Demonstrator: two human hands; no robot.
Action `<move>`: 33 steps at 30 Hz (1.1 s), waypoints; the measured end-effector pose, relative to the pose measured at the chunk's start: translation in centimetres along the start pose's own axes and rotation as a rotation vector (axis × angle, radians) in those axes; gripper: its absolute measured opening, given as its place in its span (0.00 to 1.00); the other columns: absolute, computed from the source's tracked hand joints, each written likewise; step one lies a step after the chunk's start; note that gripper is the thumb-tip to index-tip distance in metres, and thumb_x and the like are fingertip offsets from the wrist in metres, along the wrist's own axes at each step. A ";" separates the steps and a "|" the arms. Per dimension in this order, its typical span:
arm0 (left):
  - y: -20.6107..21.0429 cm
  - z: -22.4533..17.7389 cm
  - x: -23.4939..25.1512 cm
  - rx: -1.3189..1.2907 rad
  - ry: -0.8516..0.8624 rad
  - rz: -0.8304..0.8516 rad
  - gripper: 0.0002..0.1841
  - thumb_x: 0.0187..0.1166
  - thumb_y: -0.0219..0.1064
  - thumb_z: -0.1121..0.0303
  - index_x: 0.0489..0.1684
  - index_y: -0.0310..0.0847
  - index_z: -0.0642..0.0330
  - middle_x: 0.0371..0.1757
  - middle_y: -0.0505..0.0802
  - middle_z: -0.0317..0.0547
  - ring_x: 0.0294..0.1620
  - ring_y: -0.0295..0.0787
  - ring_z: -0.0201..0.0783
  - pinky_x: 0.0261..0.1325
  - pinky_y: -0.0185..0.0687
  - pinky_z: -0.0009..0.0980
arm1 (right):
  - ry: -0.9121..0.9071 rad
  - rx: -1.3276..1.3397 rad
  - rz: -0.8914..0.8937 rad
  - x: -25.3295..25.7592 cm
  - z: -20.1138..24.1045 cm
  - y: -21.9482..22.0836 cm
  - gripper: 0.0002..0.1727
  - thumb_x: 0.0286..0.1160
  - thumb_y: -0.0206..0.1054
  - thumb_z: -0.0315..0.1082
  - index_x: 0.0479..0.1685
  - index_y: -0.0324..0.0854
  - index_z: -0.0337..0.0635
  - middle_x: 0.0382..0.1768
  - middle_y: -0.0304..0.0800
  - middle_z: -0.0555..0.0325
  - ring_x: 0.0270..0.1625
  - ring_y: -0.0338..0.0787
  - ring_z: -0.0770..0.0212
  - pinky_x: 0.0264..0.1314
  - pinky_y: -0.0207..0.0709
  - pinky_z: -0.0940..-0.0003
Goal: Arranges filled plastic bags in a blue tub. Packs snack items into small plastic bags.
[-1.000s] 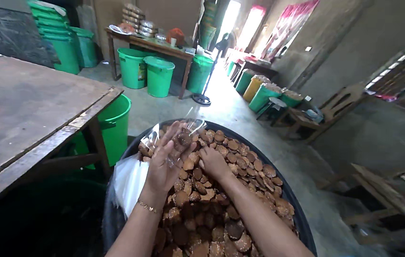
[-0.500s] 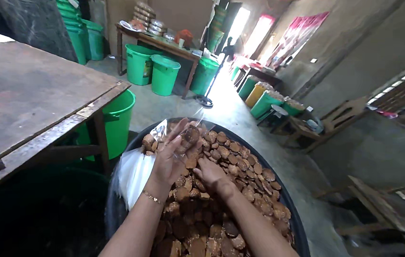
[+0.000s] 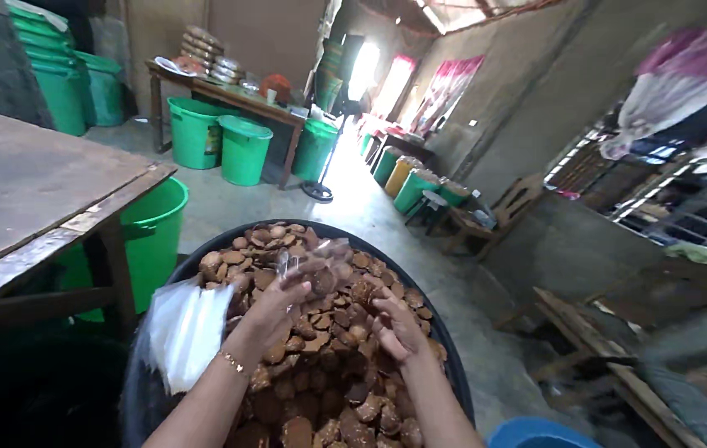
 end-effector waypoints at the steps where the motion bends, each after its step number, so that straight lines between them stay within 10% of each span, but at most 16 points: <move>1: 0.5 0.6 -0.2 0.008 -0.022 0.047 0.21 0.80 0.56 0.80 0.72 0.75 0.60 0.65 0.89 0.49 0.55 0.92 0.45 0.59 0.91 0.41 | -0.009 0.017 -0.037 -1.1 0.6 0.5 0.26 0.80 0.43 0.19 0.77 0.67 0.35 0.57 0.87 0.50 0.50 0.93 0.59 0.55 0.89 0.64; 5: 2.6 1.7 -1.7 0.066 -0.082 0.204 0.24 0.79 0.62 0.74 0.75 0.74 0.54 0.69 0.88 0.45 0.57 0.93 0.45 0.58 0.92 0.41 | -0.109 0.130 -0.179 -5.4 3.7 0.9 0.18 0.81 0.46 0.18 0.66 0.68 0.32 0.49 0.90 0.48 0.46 0.95 0.58 0.53 0.91 0.66; 12: 7.8 3.7 -5.5 0.135 -0.193 0.455 0.37 0.76 0.68 0.68 0.89 0.60 0.49 0.80 0.80 0.39 0.63 0.90 0.40 0.59 0.91 0.39 | -0.500 -0.659 0.020 -11.0 8.3 1.1 0.17 0.66 0.72 0.29 0.56 0.87 0.36 0.55 0.93 0.62 0.55 0.91 0.74 0.57 0.87 0.78; 17: 9.4 5.9 -7.9 0.112 -0.298 0.287 0.21 0.74 0.66 0.74 0.66 0.70 0.52 0.46 0.94 0.32 0.41 0.94 0.32 0.43 0.93 0.31 | -0.479 -0.786 0.404 -11.9 7.4 2.7 0.25 0.86 0.59 0.46 0.71 0.83 0.39 0.82 0.75 0.50 0.84 0.74 0.59 0.83 0.73 0.65; 23: 11.4 8.6 -11.1 0.196 -0.437 0.486 0.08 0.76 0.65 0.69 0.48 0.82 0.45 0.30 0.93 0.23 0.21 0.84 0.18 0.27 0.82 0.16 | -0.706 -0.896 0.158 -14.2 8.3 2.1 0.13 0.76 0.70 0.35 0.56 0.87 0.42 0.50 0.93 0.71 0.51 0.89 0.84 0.55 0.85 0.85; 27: 10.7 9.0 -12.0 0.152 -0.390 0.508 0.11 0.74 0.75 0.58 0.50 0.86 0.41 0.40 0.96 0.24 0.35 0.93 0.22 0.40 0.91 0.22 | -0.623 -0.822 0.231 -15.3 7.5 1.2 0.10 0.77 0.70 0.38 0.51 0.79 0.50 0.41 0.89 0.75 0.39 0.86 0.86 0.41 0.84 0.87; 33: 10.1 10.3 -13.0 -0.132 -0.386 0.177 0.20 0.66 0.81 0.60 0.57 0.86 0.48 0.48 0.97 0.37 0.50 0.95 0.35 0.58 0.91 0.36 | -0.605 -0.985 0.529 -17.3 6.3 0.5 0.17 0.88 0.56 0.38 0.64 0.89 0.52 0.61 0.92 0.61 0.67 0.86 0.75 0.72 0.78 0.78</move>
Point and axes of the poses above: each hand's wrist, its own x-axis towards the middle knuckle, its own y-axis out of the palm, z = x × y, the point moved 8 cm from there along x, towards the middle knuckle
